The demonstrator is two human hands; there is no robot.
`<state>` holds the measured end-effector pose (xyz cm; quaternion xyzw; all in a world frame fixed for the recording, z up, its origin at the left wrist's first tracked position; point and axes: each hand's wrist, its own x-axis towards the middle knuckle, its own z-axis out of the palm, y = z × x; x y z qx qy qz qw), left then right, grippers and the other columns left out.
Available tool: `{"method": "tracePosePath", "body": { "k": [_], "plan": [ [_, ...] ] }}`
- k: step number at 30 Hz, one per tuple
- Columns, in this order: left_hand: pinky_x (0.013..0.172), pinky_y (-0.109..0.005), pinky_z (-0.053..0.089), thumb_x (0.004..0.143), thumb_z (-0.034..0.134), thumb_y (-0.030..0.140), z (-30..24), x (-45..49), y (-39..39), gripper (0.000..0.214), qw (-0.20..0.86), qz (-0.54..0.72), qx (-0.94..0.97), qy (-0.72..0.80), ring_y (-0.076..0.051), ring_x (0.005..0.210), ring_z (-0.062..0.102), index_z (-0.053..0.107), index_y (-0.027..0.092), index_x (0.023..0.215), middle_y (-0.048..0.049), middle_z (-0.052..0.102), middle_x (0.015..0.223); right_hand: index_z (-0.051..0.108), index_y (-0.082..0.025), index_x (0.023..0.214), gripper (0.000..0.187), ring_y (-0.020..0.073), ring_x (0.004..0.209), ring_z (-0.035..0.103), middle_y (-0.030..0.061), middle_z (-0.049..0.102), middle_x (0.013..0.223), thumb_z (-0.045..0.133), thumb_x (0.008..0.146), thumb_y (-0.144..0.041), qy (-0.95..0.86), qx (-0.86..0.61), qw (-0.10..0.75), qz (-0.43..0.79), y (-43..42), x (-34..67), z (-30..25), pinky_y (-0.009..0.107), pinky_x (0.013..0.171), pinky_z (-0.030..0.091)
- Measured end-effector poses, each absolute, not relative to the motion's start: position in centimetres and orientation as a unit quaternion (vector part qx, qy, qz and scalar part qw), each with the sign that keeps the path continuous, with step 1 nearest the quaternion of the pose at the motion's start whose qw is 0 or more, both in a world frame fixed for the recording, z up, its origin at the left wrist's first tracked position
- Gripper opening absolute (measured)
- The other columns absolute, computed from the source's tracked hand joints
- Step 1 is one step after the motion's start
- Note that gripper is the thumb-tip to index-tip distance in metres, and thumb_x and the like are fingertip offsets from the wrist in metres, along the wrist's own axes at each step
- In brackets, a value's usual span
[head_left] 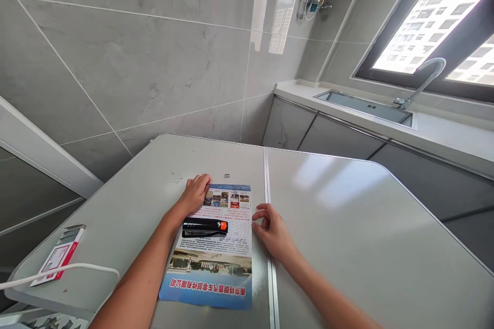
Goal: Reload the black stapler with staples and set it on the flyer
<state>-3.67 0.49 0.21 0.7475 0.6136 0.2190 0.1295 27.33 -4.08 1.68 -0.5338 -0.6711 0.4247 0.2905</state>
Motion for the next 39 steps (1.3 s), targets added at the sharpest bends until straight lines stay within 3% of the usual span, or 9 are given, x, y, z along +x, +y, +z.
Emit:
{"method": "tracePosePath", "body": {
  "k": [2,6,8,12,17,19,22,25,39],
  "plan": [
    [0.091,-0.041,0.033,0.107,0.031,0.026,0.2,-3.7,0.5,0.018,0.136,0.221,0.745,0.614,-0.023,0.098,0.053,0.047,0.023,0.097,-0.0024,0.061,0.101,0.059,-0.02,0.118,0.04,0.0158,0.071,0.057,0.0024,0.071,0.098,0.059,0.079,-0.02,-0.666,-0.538,0.276,0.437,-3.7,27.2,1.6,0.03,0.07,0.047],
    [0.092,-0.041,0.033,0.105,0.033,0.024,0.2,-3.7,0.5,0.015,0.138,0.222,0.739,0.621,-0.023,0.101,0.052,0.046,0.024,0.098,-0.0026,0.062,0.103,0.062,-0.021,0.084,0.004,0.0185,0.078,0.059,0.002,0.068,0.088,0.06,0.083,-0.024,-0.733,-0.527,0.22,0.369,-4.3,26.4,2.1,0.03,0.07,0.042],
    [0.091,-0.041,0.033,0.104,0.034,0.022,0.2,-3.6,0.5,0.014,0.137,0.219,0.736,0.626,-0.023,0.1,0.053,0.047,0.024,0.098,-0.0027,0.063,0.103,0.058,-0.022,0.082,0.005,0.0194,0.079,0.059,0.0015,0.067,0.085,0.057,0.086,-0.023,-0.755,-0.52,0.215,0.337,-5.4,25.9,2.2,0.03,0.069,0.041],
    [0.092,-0.041,0.034,0.103,0.036,0.02,0.0,-3.6,0.6,0.013,0.127,0.216,0.735,0.63,-0.024,0.102,0.054,0.048,0.024,0.099,-0.0029,0.063,0.104,0.052,-0.022,0.125,0.034,0.0219,0.086,0.064,0.0043,0.069,0.097,0.049,0.092,-0.02,-0.766,-0.497,0.238,0.332,-8.4,25.4,1.5,0.031,0.073,0.047],
    [0.091,-0.04,0.034,0.103,0.038,0.022,-0.2,-3.5,0.7,0.013,0.108,0.219,0.737,0.629,-0.024,0.102,0.055,0.05,0.024,0.1,-0.0027,0.064,0.105,0.013,-0.021,0.161,0.066,0.0243,0.106,0.066,0.0113,0.068,0.122,0.039,0.1,-0.021,-0.781,-0.464,0.275,0.316,-10.0,25.6,0.6,0.037,0.088,0.053],
    [0.089,-0.04,0.034,0.102,0.039,0.02,-0.1,-3.3,0.6,0.013,0.096,0.213,0.741,0.629,-0.024,0.102,0.055,0.051,0.024,0.1,-0.0031,0.065,0.105,0.028,-0.025,0.156,0.054,0.0233,0.108,0.065,0.0097,0.066,0.125,0.035,0.103,-0.021,-0.79,-0.45,0.283,0.305,-9.9,25.8,0.5,0.037,0.091,0.052],
    [0.086,-0.039,0.034,0.101,0.042,0.018,0.3,-3.1,0.5,0.013,0.081,0.199,0.751,0.625,-0.025,0.1,0.055,0.053,0.024,0.098,-0.0031,0.065,0.104,0.057,-0.025,0.119,0.03,0.021,0.092,0.065,0.0063,0.066,0.107,0.031,0.104,-0.019,-0.795,-0.452,0.274,0.298,-9.6,26.2,0.5,0.033,0.08,0.052],
    [0.085,-0.039,0.033,0.102,0.042,0.02,0.6,-2.6,0.3,0.012,0.079,0.189,0.758,0.619,-0.025,0.101,0.055,0.053,0.024,0.098,-0.0036,0.065,0.104,0.055,-0.023,0.099,0.024,0.0184,0.078,0.062,0.0035,0.061,0.093,0.032,0.104,-0.018,-0.789,-0.465,0.275,0.292,-9.6,26.5,0.4,0.03,0.071,0.048],
    [0.086,-0.042,0.036,0.103,0.038,0.015,0.3,4.3,0.2,0.02,0.102,0.2,0.775,0.591,-0.027,0.105,0.057,0.054,0.025,0.109,-0.007,0.066,0.112,0.056,-0.023,0.096,0.023,0.0176,0.073,0.062,0.0042,0.061,0.089,0.035,0.103,-0.019,-0.788,-0.501,0.278,0.224,-11.0,31.3,0.7,0.028,0.066,0.046]
  ]
}}
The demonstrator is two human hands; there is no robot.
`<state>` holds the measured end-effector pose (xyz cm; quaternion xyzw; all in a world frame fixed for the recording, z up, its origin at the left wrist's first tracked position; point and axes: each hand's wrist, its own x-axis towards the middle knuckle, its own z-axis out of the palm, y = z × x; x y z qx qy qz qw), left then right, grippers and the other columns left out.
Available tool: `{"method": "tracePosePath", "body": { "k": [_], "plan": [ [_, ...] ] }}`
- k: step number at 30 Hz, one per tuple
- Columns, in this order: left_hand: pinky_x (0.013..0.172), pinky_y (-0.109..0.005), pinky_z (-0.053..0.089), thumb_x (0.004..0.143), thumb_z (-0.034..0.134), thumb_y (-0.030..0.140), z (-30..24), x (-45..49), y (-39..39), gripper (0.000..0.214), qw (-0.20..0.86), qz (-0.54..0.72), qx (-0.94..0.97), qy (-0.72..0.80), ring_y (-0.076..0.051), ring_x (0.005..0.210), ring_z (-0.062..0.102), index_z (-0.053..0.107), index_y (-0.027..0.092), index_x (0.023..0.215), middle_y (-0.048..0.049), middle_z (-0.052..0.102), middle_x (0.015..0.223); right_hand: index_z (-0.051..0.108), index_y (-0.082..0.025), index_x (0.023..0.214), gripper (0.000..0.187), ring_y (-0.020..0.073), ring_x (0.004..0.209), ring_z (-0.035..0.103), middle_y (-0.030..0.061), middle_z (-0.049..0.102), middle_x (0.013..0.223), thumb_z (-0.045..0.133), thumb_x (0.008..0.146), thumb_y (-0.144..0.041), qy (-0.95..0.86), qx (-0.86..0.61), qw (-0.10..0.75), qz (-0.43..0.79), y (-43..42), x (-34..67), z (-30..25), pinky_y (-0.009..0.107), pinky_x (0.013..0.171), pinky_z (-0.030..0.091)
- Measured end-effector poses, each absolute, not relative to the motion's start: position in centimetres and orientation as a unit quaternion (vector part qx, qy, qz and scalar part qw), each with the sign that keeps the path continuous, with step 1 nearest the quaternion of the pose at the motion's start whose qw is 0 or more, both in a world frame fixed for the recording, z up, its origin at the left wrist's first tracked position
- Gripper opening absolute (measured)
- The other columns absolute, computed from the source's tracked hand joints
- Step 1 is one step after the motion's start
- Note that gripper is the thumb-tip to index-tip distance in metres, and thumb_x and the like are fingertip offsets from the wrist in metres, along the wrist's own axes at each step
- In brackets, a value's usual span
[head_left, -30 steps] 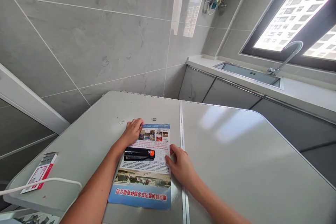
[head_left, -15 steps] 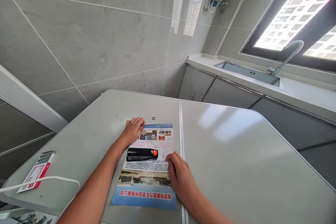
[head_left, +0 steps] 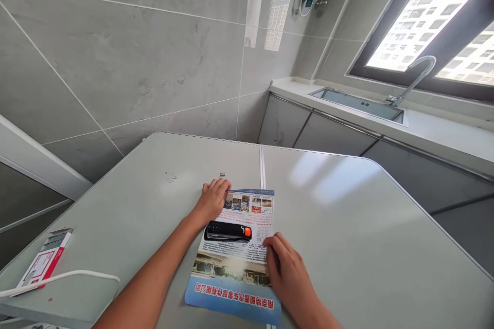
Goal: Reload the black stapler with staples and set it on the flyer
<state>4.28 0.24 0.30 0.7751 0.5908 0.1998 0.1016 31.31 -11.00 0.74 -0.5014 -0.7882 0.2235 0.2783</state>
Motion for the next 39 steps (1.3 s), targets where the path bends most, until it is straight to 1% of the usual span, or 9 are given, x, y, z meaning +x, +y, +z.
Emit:
{"method": "tracePosePath", "body": {
  "k": [5,11,16,23,30,32,34,36,39],
  "plan": [
    [0.096,-0.044,0.038,0.102,0.043,0.019,0.0,4.5,0.1,0.034,0.1,0.196,0.796,0.564,-0.028,0.118,0.054,0.054,0.028,0.134,-0.0075,0.063,0.131,0.058,-0.023,0.099,0.024,0.0177,0.074,0.062,0.0043,0.061,0.09,0.035,0.103,-0.019,-0.792,-0.497,0.269,0.231,-10.1,33.6,0.6,0.028,0.066,0.046],
    [0.108,-0.048,0.037,0.105,0.044,0.027,0.0,4.2,-0.2,0.051,0.099,0.18,0.826,0.525,-0.028,0.138,0.046,0.038,0.031,0.156,-0.0088,0.049,0.155,0.06,-0.023,0.098,0.024,0.018,0.073,0.062,0.0039,0.062,0.088,0.037,0.103,-0.02,-0.785,-0.501,0.273,0.243,-9.0,35.4,0.9,0.029,0.067,0.046],
    [0.115,-0.052,0.034,0.107,0.042,0.033,0.3,4.0,-0.4,0.044,0.1,0.172,0.838,0.508,-0.03,0.149,0.034,0.048,0.03,0.15,-0.0101,0.037,0.164,0.061,-0.023,0.095,0.023,0.019,0.071,0.061,0.0047,0.064,0.086,0.039,0.101,-0.02,-0.773,-0.514,0.278,0.247,-8.3,36.3,0.8,0.031,0.066,0.046],
    [0.112,-0.046,0.037,0.106,0.046,0.026,1.3,3.6,-0.8,0.033,0.15,0.191,0.867,0.435,-0.024,0.132,0.053,0.067,0.035,0.13,-0.0053,0.061,0.142,0.063,-0.023,0.089,0.024,0.0182,0.066,0.058,0.0029,0.064,0.081,0.041,0.099,-0.023,-0.761,-0.536,0.273,0.243,-7.6,37.9,1.2,0.03,0.063,0.045],
    [0.111,-0.046,0.038,0.101,0.053,0.022,1.3,3.5,-0.7,0.033,0.163,0.189,0.869,0.426,-0.024,0.128,0.057,0.069,0.036,0.126,-0.0042,0.065,0.136,0.069,-0.023,0.089,0.025,0.0158,0.056,0.051,0.0017,0.059,0.074,0.045,0.098,-0.023,-0.749,-0.556,0.275,0.233,-6.4,38.1,2.3,0.03,0.056,0.04],
    [0.112,-0.046,0.036,0.101,0.053,0.021,1.3,3.5,-0.7,0.033,0.163,0.185,0.869,0.428,-0.024,0.128,0.057,0.069,0.035,0.126,-0.0043,0.064,0.137,0.069,-0.024,0.098,0.022,0.0179,0.067,0.057,0.0034,0.062,0.082,0.047,0.1,-0.027,-0.762,-0.524,0.304,0.229,-5.8,37.1,3.1,0.031,0.064,0.046],
    [0.112,-0.047,0.036,0.101,0.053,0.021,1.5,3.5,-0.7,0.032,0.162,0.183,0.869,0.431,-0.024,0.129,0.056,0.068,0.035,0.126,-0.0041,0.064,0.137,0.067,-0.025,0.115,0.021,0.0226,0.093,0.063,0.0075,0.066,0.103,0.056,0.099,-0.033,-0.799,-0.462,0.302,0.237,-5.1,35.7,4.0,0.034,0.08,0.051],
    [0.111,-0.046,0.036,0.101,0.053,0.021,1.6,3.6,-0.8,0.032,0.16,0.182,0.869,0.433,-0.024,0.129,0.056,0.068,0.035,0.126,-0.0042,0.064,0.137,0.06,-0.027,0.131,0.041,0.0267,0.114,0.059,0.0099,0.063,0.123,0.069,0.092,-0.038,-0.841,-0.397,0.271,0.246,-4.6,34.2,4.4,0.039,0.096,0.05],
    [0.111,-0.046,0.038,0.101,0.053,0.022,1.8,3.7,-0.9,0.032,0.157,0.185,0.867,0.435,-0.024,0.128,0.057,0.069,0.035,0.126,-0.0048,0.065,0.135,0.058,-0.027,0.132,0.044,0.0273,0.115,0.057,0.0094,0.064,0.124,0.071,0.091,-0.033,-0.876,-0.346,0.232,0.245,-4.3,32.6,4.0,0.044,0.102,0.047]
  ]
}}
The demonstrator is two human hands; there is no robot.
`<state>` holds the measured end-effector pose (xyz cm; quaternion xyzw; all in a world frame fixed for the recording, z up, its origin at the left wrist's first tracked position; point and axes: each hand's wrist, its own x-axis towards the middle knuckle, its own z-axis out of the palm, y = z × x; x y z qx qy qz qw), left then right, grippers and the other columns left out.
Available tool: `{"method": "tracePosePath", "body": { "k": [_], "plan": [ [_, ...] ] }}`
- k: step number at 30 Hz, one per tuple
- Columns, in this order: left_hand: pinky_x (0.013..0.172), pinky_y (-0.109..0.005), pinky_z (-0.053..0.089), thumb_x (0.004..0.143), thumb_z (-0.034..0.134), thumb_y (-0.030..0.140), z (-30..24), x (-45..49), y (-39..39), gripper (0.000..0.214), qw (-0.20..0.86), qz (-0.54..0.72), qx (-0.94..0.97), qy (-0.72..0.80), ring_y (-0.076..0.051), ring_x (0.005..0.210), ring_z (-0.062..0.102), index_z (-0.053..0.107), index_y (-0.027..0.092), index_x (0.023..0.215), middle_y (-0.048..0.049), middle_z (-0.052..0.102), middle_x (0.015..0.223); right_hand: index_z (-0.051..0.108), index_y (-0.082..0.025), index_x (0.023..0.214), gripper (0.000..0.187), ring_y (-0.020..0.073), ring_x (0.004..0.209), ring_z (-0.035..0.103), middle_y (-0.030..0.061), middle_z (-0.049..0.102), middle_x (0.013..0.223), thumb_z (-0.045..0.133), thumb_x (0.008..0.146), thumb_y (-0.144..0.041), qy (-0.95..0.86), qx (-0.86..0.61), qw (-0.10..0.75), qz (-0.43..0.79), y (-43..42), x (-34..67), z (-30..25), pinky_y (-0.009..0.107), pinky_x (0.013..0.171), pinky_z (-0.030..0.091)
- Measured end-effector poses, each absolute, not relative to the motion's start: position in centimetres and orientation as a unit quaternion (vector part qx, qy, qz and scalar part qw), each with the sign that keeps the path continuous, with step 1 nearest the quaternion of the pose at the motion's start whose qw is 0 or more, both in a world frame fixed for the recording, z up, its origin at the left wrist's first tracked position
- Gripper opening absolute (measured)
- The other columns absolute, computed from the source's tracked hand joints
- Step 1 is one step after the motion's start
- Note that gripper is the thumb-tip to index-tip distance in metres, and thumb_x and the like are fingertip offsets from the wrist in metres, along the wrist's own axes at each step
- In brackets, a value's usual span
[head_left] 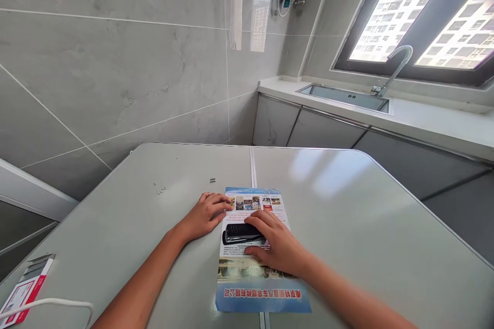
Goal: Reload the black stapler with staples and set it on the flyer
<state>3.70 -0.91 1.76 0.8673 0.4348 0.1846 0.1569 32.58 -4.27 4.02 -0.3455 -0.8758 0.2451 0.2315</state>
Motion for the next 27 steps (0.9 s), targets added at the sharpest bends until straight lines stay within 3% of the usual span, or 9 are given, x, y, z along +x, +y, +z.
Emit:
{"method": "tracePosePath", "body": {
  "k": [5,9,23,27],
  "plan": [
    [0.11,-0.046,0.038,0.1,0.054,0.021,1.7,3.7,-0.9,0.031,0.156,0.181,0.868,0.436,-0.024,0.128,0.057,0.068,0.035,0.124,-0.0041,0.064,0.135,0.06,-0.024,0.121,0.024,0.0258,0.101,0.059,0.0073,0.07,0.109,0.059,0.097,-0.019,-0.867,-0.354,0.273,0.219,-4.3,32.5,2.4,0.045,0.098,0.046],
    [0.111,-0.046,0.036,0.102,0.052,0.021,1.7,3.7,-0.9,0.03,0.163,0.174,0.865,0.441,-0.023,0.13,0.056,0.067,0.035,0.125,-0.0037,0.063,0.137,0.059,-0.025,0.125,0.027,0.0269,0.108,0.059,0.0083,0.069,0.114,0.059,0.098,-0.02,-0.836,-0.383,0.337,0.203,-3.6,33.6,1.7,0.043,0.097,0.047],
    [0.113,-0.047,0.033,0.102,0.053,0.022,1.9,3.8,-0.9,0.029,0.161,0.166,0.869,0.438,-0.024,0.13,0.056,0.067,0.033,0.125,-0.005,0.063,0.137,0.064,-0.024,0.124,0.028,0.0264,0.107,0.06,0.0081,0.071,0.113,0.063,0.096,-0.021,-0.821,-0.413,0.329,0.216,-1.7,34.7,1.0,0.044,0.095,0.049],
    [0.111,-0.046,0.034,0.101,0.053,0.019,1.8,3.8,-0.9,0.03,0.161,0.177,0.869,0.432,-0.024,0.129,0.056,0.067,0.032,0.125,-0.0051,0.063,0.136,0.064,-0.025,0.129,0.034,0.0275,0.109,0.06,0.0098,0.069,0.116,0.068,0.094,-0.027,-0.81,-0.394,0.379,0.212,-1.4,35.0,1.4,0.043,0.092,0.052]
  ]
}}
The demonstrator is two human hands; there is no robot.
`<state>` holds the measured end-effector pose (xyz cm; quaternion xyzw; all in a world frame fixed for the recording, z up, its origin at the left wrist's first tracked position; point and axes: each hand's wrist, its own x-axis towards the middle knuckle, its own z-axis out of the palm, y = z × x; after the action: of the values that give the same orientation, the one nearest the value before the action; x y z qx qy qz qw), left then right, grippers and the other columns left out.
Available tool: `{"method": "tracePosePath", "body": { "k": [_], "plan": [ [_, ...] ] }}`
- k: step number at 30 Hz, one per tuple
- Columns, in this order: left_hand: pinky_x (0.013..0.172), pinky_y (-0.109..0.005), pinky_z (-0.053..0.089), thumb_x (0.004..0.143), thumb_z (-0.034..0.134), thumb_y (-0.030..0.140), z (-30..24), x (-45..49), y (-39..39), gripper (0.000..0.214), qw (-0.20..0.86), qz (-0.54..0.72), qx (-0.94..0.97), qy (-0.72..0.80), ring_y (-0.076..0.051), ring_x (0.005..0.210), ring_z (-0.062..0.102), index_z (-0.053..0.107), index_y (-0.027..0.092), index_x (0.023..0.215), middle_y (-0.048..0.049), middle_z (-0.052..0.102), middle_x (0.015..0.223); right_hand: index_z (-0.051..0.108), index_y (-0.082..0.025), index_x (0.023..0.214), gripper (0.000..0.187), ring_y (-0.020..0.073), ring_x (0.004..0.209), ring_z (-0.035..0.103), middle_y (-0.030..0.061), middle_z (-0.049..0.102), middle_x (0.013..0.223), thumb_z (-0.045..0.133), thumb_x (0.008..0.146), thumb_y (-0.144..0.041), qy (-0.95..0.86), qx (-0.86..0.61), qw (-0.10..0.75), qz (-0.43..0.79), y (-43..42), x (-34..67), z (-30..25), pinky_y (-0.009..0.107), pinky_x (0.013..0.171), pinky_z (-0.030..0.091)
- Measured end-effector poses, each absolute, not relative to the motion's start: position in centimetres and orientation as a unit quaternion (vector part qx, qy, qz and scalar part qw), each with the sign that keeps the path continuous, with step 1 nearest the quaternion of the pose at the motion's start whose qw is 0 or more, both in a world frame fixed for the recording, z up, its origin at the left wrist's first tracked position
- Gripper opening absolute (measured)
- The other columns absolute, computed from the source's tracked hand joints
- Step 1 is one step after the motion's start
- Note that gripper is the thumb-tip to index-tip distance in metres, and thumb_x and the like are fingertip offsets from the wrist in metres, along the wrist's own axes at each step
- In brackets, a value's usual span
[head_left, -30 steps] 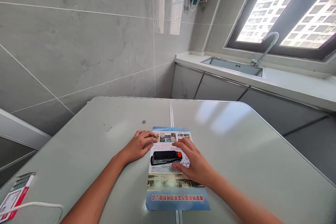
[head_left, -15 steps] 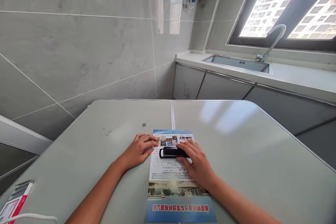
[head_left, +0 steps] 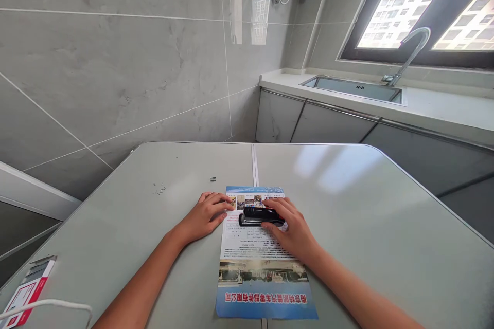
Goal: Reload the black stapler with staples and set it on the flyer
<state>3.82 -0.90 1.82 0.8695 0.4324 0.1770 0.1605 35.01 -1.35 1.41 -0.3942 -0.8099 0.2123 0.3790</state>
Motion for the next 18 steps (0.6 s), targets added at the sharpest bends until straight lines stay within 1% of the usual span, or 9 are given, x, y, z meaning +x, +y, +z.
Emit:
{"method": "tracePosePath", "body": {
  "k": [2,3,4,6,8,10,14,16,18],
  "plan": [
    [0.11,-0.046,0.034,0.101,0.053,0.019,1.8,3.8,-0.9,0.03,0.162,0.18,0.869,0.431,-0.024,0.129,0.056,0.067,0.032,0.124,-0.0049,0.063,0.137,0.068,-0.024,0.124,0.028,0.0256,0.101,0.06,0.0098,0.068,0.108,0.064,0.097,-0.026,-0.79,-0.389,0.432,0.195,-1.3,35.5,1.8,0.04,0.085,0.052],
    [0.11,-0.046,0.034,0.101,0.053,0.019,1.8,3.8,-0.9,0.03,0.163,0.18,0.869,0.43,-0.024,0.128,0.056,0.067,0.032,0.124,-0.0049,0.063,0.137,0.072,-0.023,0.118,0.022,0.0235,0.094,0.061,0.0087,0.068,0.1,0.059,0.099,-0.023,-0.781,-0.385,0.455,0.186,-1.2,35.8,1.9,0.037,0.08,0.051],
    [0.111,-0.046,0.033,0.101,0.053,0.019,1.8,3.8,-0.9,0.03,0.163,0.18,0.869,0.43,-0.024,0.129,0.055,0.067,0.032,0.124,-0.005,0.063,0.137,0.075,-0.023,0.109,0.022,0.0211,0.085,0.06,0.0071,0.066,0.09,0.055,0.101,-0.02,-0.774,-0.381,0.473,0.177,-1.2,36.1,2.0,0.034,0.074,0.049],
    [0.111,-0.046,0.033,0.101,0.053,0.018,1.8,3.8,-1.0,0.029,0.165,0.18,0.869,0.43,-0.023,0.129,0.055,0.067,0.031,0.124,-0.0051,0.063,0.137,0.077,-0.021,0.09,0.031,0.0169,0.069,0.053,0.0038,0.059,0.072,0.049,0.102,-0.015,-0.767,-0.375,0.496,0.16,-1.2,36.7,2.2,0.031,0.061,0.041],
    [0.11,-0.046,0.033,0.101,0.053,0.018,1.8,3.9,-0.9,0.03,0.166,0.179,0.869,0.431,-0.023,0.129,0.055,0.067,0.031,0.123,-0.0048,0.063,0.137,0.075,-0.02,0.076,0.037,0.0147,0.06,0.046,0.0016,0.052,0.062,0.049,0.101,-0.014,-0.763,-0.377,0.502,0.152,-1.0,37.0,2.2,0.03,0.055,0.033],
    [0.11,-0.046,0.033,0.1,0.053,0.017,1.8,3.8,-0.9,0.03,0.168,0.178,0.868,0.431,-0.023,0.129,0.055,0.067,0.031,0.123,-0.0046,0.063,0.136,0.072,-0.019,0.067,0.041,0.0137,0.057,0.043,0.0005,0.047,0.058,0.049,0.101,-0.014,-0.766,-0.378,0.497,0.156,-0.9,37.2,2.1,0.03,0.054,0.03],
    [0.111,-0.046,0.032,0.1,0.053,0.018,1.9,3.8,-0.8,0.029,0.171,0.175,0.867,0.433,-0.024,0.128,0.055,0.067,0.031,0.123,-0.0048,0.063,0.136,0.066,-0.018,0.061,0.044,0.0125,0.056,0.043,-0.0003,0.044,0.057,0.048,0.101,-0.014,-0.773,-0.374,0.481,0.176,-0.6,37.0,2.1,0.029,0.054,0.03],
    [0.111,-0.046,0.032,0.1,0.056,0.023,2.1,4.0,-1.0,0.026,0.175,0.172,0.865,0.438,-0.025,0.128,0.054,0.067,0.031,0.122,-0.0049,0.062,0.136,0.064,-0.018,0.058,0.045,0.0118,0.055,0.042,-0.0007,0.042,0.057,0.048,0.101,-0.014,-0.77,-0.38,0.48,0.178,-0.5,36.9,2.1,0.029,0.054,0.029],
    [0.112,-0.048,0.031,0.097,0.064,0.034,2.4,4.4,-1.3,0.025,0.18,0.172,0.859,0.448,-0.027,0.127,0.054,0.067,0.029,0.121,-0.0058,0.061,0.137,0.062,-0.017,0.057,0.045,0.0113,0.055,0.042,-0.0009,0.042,0.057,0.048,0.1,-0.014,-0.769,-0.386,0.477,0.179,-0.5,36.9,2.1,0.028,0.054,0.029]
  ]
}}
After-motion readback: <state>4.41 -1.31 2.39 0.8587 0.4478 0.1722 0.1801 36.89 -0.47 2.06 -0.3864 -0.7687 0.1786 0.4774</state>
